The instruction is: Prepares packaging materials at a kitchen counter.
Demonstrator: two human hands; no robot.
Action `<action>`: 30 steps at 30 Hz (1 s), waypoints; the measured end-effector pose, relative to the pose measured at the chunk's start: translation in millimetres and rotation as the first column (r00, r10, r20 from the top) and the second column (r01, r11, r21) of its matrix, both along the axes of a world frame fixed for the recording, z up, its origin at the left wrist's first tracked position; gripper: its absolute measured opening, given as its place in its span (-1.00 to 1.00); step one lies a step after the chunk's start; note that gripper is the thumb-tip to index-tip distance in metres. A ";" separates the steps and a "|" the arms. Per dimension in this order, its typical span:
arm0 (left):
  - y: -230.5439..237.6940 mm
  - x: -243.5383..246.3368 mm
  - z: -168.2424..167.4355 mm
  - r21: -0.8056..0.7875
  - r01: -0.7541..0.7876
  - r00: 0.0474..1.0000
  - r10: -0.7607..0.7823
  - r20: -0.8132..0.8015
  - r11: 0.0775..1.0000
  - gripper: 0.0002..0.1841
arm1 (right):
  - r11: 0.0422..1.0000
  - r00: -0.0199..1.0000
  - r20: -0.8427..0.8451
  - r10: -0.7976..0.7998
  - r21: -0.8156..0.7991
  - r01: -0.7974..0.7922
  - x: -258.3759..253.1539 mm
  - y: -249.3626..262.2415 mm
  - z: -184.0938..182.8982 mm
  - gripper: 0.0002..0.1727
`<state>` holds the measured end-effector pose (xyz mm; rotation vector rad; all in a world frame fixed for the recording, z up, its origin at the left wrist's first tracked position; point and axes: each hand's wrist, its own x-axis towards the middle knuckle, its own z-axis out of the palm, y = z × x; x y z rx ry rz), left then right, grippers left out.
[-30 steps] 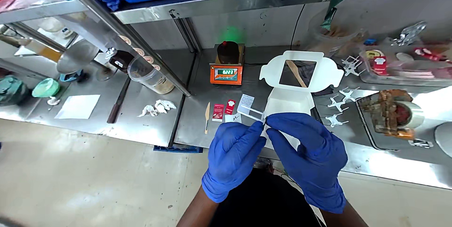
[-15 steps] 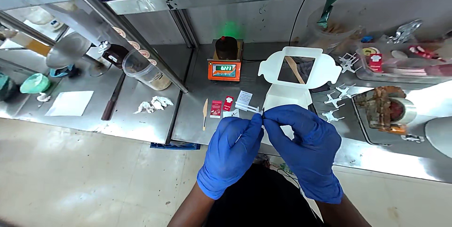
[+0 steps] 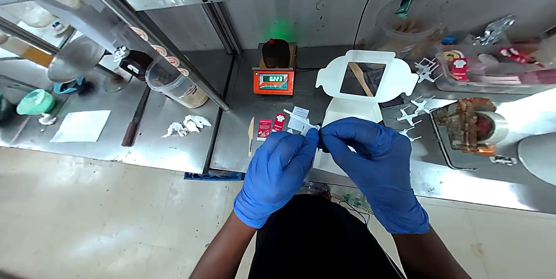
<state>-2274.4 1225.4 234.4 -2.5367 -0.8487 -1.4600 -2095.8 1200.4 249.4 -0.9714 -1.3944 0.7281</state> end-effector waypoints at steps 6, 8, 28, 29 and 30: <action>5.3 -8.1 1.6 0.078 -0.013 0.990 0.024 -0.139 0.997 -0.81 | 0.999 1.000 -0.011 0.024 -0.032 -0.024 0.8 3.8 1.2 -0.88; 7.8 -11.0 1.1 0.111 -0.004 0.982 0.025 -0.188 0.994 -0.81 | 0.995 0.999 -0.035 0.030 -0.095 -0.033 0.3 2.9 3.7 -0.87; 18.0 -11.8 9.9 0.184 0.112 0.943 -0.046 -0.331 0.977 -0.81 | 0.929 0.930 -0.361 0.070 -0.317 -0.193 5.7 7.1 3.0 -0.78; 18.6 -11.6 10.9 0.186 0.121 0.941 -0.052 -0.336 0.975 -0.82 | 0.922 0.926 -0.368 0.087 -0.321 -0.214 7.5 5.8 3.7 -0.76; 19.4 -11.8 12.5 0.192 0.126 0.936 -0.053 -0.347 0.973 -0.82 | 0.914 0.920 -0.379 0.104 -0.327 -0.238 9.2 5.1 4.6 -0.75</action>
